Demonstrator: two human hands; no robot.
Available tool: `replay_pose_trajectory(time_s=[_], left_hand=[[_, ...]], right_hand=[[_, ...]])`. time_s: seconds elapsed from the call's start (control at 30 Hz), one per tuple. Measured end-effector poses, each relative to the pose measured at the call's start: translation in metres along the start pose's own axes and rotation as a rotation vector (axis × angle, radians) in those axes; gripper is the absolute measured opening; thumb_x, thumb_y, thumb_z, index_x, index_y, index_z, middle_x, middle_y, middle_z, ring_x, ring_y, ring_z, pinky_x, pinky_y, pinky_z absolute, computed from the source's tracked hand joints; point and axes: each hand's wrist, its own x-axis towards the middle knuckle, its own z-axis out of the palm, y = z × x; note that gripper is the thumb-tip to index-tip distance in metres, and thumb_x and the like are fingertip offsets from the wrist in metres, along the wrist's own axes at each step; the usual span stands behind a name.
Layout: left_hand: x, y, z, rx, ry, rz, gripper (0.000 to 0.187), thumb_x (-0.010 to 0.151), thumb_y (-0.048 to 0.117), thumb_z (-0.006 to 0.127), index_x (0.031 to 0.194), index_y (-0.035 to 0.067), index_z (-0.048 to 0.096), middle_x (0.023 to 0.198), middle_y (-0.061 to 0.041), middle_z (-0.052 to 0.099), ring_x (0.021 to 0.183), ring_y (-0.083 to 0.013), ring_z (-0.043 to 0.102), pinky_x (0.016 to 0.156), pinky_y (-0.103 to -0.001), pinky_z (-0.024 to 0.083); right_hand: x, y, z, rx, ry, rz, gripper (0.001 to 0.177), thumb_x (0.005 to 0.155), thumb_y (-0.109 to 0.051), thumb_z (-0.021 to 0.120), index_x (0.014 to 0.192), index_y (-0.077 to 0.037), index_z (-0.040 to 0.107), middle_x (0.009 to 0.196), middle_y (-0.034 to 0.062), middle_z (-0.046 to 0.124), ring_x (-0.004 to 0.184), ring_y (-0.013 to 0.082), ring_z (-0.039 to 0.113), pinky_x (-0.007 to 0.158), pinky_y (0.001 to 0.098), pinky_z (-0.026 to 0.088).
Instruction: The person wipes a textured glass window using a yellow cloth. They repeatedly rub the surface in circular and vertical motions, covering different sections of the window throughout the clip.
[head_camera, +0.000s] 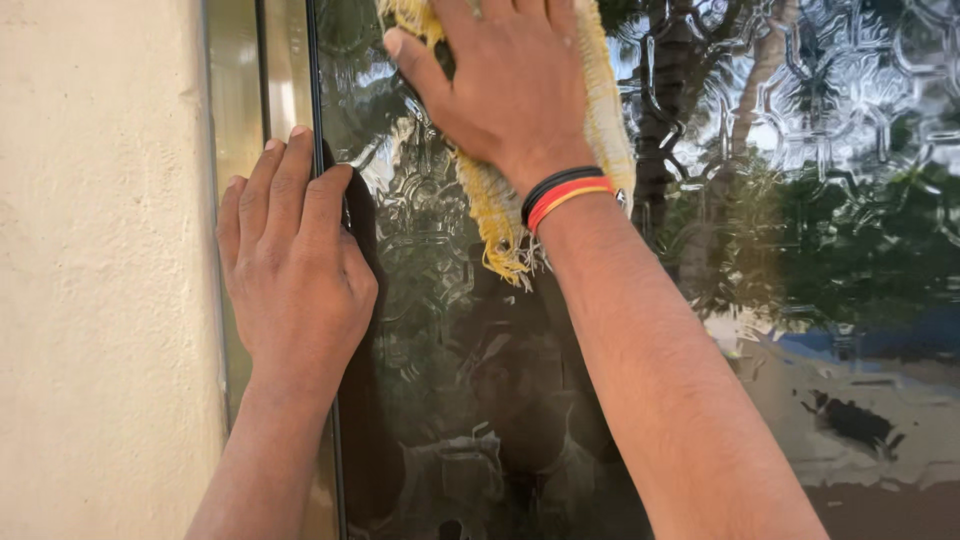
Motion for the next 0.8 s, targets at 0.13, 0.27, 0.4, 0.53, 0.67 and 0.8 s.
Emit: replay_pose_trajectory(time_s=[0.13, 0.27, 0.4, 0.53, 0.67, 0.8], left_hand=[[0.001, 0.000, -0.003, -0.009, 0.007, 0.011, 0.045, 0.089, -0.004, 0.062, 0.132, 0.005, 0.067, 0.156, -0.015, 0.056, 0.148, -0.0338, 0.048, 0.125, -0.053, 0.034], [0.002, 0.002, -0.005, -0.009, 0.003, 0.016, 0.043, 0.090, -0.004, 0.062, 0.132, 0.006, 0.068, 0.156, -0.015, 0.056, 0.148, -0.0338, 0.048, 0.125, -0.053, 0.034], [0.001, 0.001, -0.006, -0.025, 0.021, 0.022, 0.044, 0.089, -0.004, 0.062, 0.132, 0.005, 0.067, 0.154, -0.015, 0.056, 0.147, -0.0347, 0.049, 0.125, -0.053, 0.034], [-0.003, -0.003, -0.005, -0.006, 0.016, 0.034, 0.044, 0.089, -0.004, 0.061, 0.132, 0.005, 0.067, 0.155, -0.016, 0.056, 0.147, -0.0350, 0.048, 0.125, -0.053, 0.033], [0.000, -0.004, -0.004, -0.014, 0.012, 0.049, 0.044, 0.090, -0.004, 0.060, 0.132, 0.004, 0.068, 0.155, -0.016, 0.056, 0.149, -0.0349, 0.048, 0.126, -0.053, 0.033], [-0.004, -0.006, -0.004, -0.039, 0.012, 0.058, 0.037, 0.091, -0.001, 0.060, 0.127, 0.002, 0.069, 0.157, -0.016, 0.056, 0.150, -0.0351, 0.048, 0.127, -0.053, 0.033]], right_hand=[[-0.010, -0.016, -0.012, 0.010, 0.003, -0.083, 0.058, 0.112, -0.056, 0.053, 0.150, -0.012, 0.057, 0.150, 0.0177, 0.053, 0.144, 0.0403, 0.038, 0.123, 0.0560, 0.022], [-0.026, -0.028, -0.026, 0.016, -0.134, -0.069, 0.060, 0.108, -0.056, 0.053, 0.149, -0.012, 0.056, 0.150, 0.0207, 0.050, 0.148, 0.0419, 0.032, 0.126, 0.0568, 0.017], [-0.045, -0.032, -0.043, 0.074, -0.195, -0.144, 0.061, 0.108, -0.058, 0.050, 0.151, -0.015, 0.054, 0.150, 0.0206, 0.051, 0.149, 0.0419, 0.032, 0.127, 0.0562, 0.016], [-0.067, -0.010, -0.061, 0.134, -0.247, -0.272, 0.067, 0.114, -0.058, 0.041, 0.157, -0.007, 0.049, 0.155, 0.0235, 0.049, 0.152, 0.0399, 0.034, 0.128, 0.0552, 0.021], [-0.078, 0.059, -0.091, 0.124, -0.280, -0.182, 0.070, 0.109, -0.061, 0.050, 0.147, -0.001, 0.053, 0.139, 0.0242, 0.055, 0.137, 0.0388, 0.050, 0.118, 0.0560, 0.037], [-0.099, 0.175, -0.141, -0.213, -0.378, 0.000, 0.048, 0.109, -0.038, 0.073, 0.134, -0.001, 0.057, 0.122, 0.0214, 0.055, 0.126, 0.0409, 0.053, 0.108, 0.0548, 0.044]])
